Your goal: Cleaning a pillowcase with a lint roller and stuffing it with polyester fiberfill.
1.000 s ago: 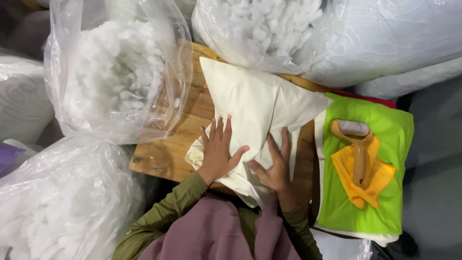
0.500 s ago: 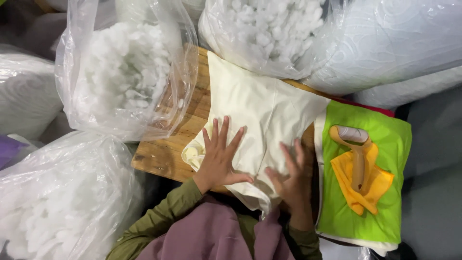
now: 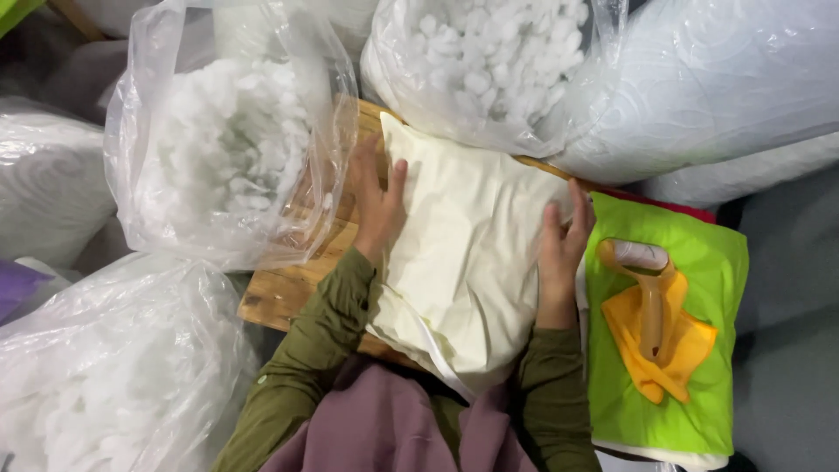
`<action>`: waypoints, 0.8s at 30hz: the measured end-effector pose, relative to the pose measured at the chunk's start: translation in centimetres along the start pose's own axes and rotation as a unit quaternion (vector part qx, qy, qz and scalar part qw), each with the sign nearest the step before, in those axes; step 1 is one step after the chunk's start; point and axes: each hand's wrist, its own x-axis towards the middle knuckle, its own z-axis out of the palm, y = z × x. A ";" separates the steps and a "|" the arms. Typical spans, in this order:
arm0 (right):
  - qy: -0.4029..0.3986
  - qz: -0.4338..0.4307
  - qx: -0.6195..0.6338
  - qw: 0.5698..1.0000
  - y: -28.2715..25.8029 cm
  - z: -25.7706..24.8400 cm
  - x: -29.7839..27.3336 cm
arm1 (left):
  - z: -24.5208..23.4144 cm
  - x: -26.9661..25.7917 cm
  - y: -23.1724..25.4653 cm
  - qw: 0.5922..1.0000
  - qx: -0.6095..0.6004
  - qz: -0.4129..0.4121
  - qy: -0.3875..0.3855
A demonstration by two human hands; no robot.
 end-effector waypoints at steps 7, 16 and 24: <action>-0.112 -0.026 0.042 0.992 -1.8 3.9 2.3 | 3.1 0.5 -1.6 0.962 -0.066 -0.174 -0.199; -0.121 -0.093 0.028 0.988 -9.2 -5.3 -11.4 | -6.0 -0.7 3.4 0.995 -0.053 0.029 -0.079; -0.223 -0.227 -0.210 0.924 -9.7 -5.3 -19.6 | -10.5 -10.5 6.7 0.890 -0.013 0.131 -0.437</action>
